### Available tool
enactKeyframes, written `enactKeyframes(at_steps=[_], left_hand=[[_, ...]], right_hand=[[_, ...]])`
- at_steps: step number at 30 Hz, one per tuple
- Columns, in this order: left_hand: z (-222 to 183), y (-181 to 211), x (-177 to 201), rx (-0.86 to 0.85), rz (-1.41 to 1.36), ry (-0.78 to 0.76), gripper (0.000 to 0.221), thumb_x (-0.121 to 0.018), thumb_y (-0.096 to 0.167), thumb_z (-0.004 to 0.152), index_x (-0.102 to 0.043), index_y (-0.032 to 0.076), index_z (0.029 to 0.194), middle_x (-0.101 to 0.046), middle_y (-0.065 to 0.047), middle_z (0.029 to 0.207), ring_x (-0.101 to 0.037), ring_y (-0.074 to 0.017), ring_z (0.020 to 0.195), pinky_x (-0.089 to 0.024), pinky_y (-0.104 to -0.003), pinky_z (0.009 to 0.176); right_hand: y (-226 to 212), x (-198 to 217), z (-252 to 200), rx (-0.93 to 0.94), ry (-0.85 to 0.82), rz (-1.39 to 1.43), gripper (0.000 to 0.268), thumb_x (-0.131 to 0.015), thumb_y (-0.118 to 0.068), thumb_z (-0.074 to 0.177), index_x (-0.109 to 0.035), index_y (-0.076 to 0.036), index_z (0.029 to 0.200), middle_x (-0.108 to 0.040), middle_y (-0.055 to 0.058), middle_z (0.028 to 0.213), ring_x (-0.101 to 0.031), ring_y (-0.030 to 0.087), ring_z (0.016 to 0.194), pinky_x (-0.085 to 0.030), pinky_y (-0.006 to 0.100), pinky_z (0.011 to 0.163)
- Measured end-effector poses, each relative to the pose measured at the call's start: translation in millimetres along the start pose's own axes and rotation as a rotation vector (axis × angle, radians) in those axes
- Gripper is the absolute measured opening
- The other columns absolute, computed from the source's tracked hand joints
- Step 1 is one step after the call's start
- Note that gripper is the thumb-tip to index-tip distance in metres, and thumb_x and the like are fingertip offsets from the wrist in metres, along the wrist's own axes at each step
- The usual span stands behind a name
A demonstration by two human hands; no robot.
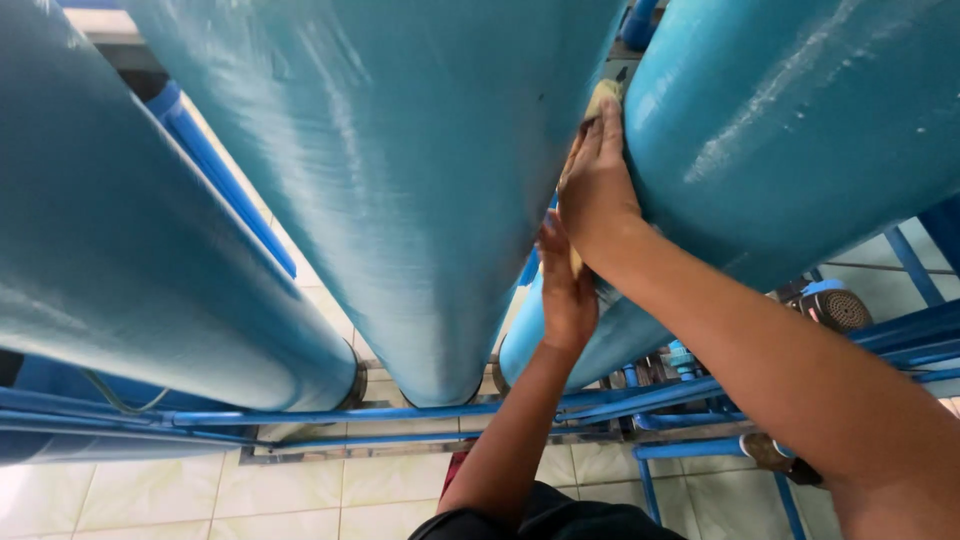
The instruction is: Wiping down the blue exterior surface of filtration or storage cylinders using a yellow cleaning cloth.
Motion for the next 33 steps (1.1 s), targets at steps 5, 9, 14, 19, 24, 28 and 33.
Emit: enactKeyframes(at_steps=[5,9,14,19,24,28,33], left_hand=[[-40.2,4.2,-0.7,-0.082,-0.050,-0.039,0.077,-0.040,-0.022,0.087,-0.039,0.004,0.159,-0.033,-0.026,0.168,-0.026,-0.0423,0.159,-0.026,-0.044,0.130],[-73.2,14.8,-5.4,-0.096,-0.041,-0.046,0.082,-0.039,-0.021,0.082,-0.037,0.004,0.160,-0.034,-0.026,0.167,-0.032,-0.0419,0.158,-0.032,-0.042,0.128],[-129.3,55.3,-27.4,-0.187,0.033,-0.122,0.077,-0.046,-0.018,0.078,-0.045,0.003,0.152,-0.023,-0.034,0.169,-0.013,-0.0467,0.161,-0.021,-0.049,0.130],[-153.1,76.9,-26.2,-0.209,0.094,-0.374,0.080,-0.057,-0.011,0.076,-0.041,-0.001,0.154,-0.028,-0.031,0.163,-0.016,-0.0446,0.158,-0.016,-0.056,0.128],[-157.0,75.5,-1.1,-0.297,0.210,-0.331,0.081,-0.053,-0.011,0.080,-0.040,0.001,0.159,-0.039,-0.023,0.167,-0.027,-0.0381,0.164,-0.027,-0.055,0.135],[-141.1,47.3,-4.3,-0.150,0.451,-0.252,0.082,-0.061,0.001,0.083,-0.030,-0.003,0.159,-0.022,-0.027,0.168,-0.012,-0.0475,0.159,-0.013,-0.064,0.128],[-127.6,-15.0,-20.2,0.027,0.527,-0.302,0.088,-0.064,0.017,0.091,-0.018,-0.007,0.161,-0.003,-0.026,0.172,0.002,-0.0509,0.159,0.000,-0.070,0.124]], right_hand=[[-22.9,-15.3,-36.9,0.121,0.164,0.105,0.063,-0.051,-0.045,0.094,-0.061,0.002,0.135,-0.061,0.022,0.139,-0.050,0.038,0.137,-0.010,0.058,0.122],[-7.7,4.7,-93.7,0.127,0.316,0.139,0.058,-0.052,-0.042,0.093,-0.065,0.001,0.129,-0.065,0.021,0.134,-0.054,0.036,0.132,-0.014,0.054,0.123],[6.2,-3.8,-168.6,0.173,0.407,0.223,0.048,-0.052,-0.037,0.093,-0.065,-0.003,0.126,-0.067,0.017,0.127,-0.056,0.033,0.130,-0.022,0.048,0.124],[20.5,-33.8,-221.9,0.247,0.406,0.271,0.046,-0.055,-0.032,0.089,-0.063,-0.007,0.128,-0.066,0.013,0.129,-0.055,0.031,0.133,-0.024,0.046,0.124],[0.8,-44.7,-217.5,0.231,0.349,0.382,0.050,-0.053,-0.037,0.091,-0.061,-0.007,0.130,-0.063,0.014,0.132,-0.054,0.031,0.134,-0.026,0.047,0.124],[-27.9,-57.3,-182.5,0.183,0.387,0.411,0.062,-0.048,-0.041,0.095,-0.054,0.000,0.142,-0.060,0.017,0.140,-0.052,0.034,0.136,-0.023,0.049,0.123],[-87.5,-60.9,-125.5,0.230,0.348,0.237,0.066,-0.043,-0.033,0.096,-0.045,0.003,0.151,-0.052,0.018,0.149,-0.046,0.030,0.142,-0.013,0.049,0.126]])
Point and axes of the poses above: each hand's wrist, its own z-axis towards the middle knuckle, its own x-axis out of the back of the hand, y = z × x, the point moved 8 cm from there along z, towards the middle knuckle
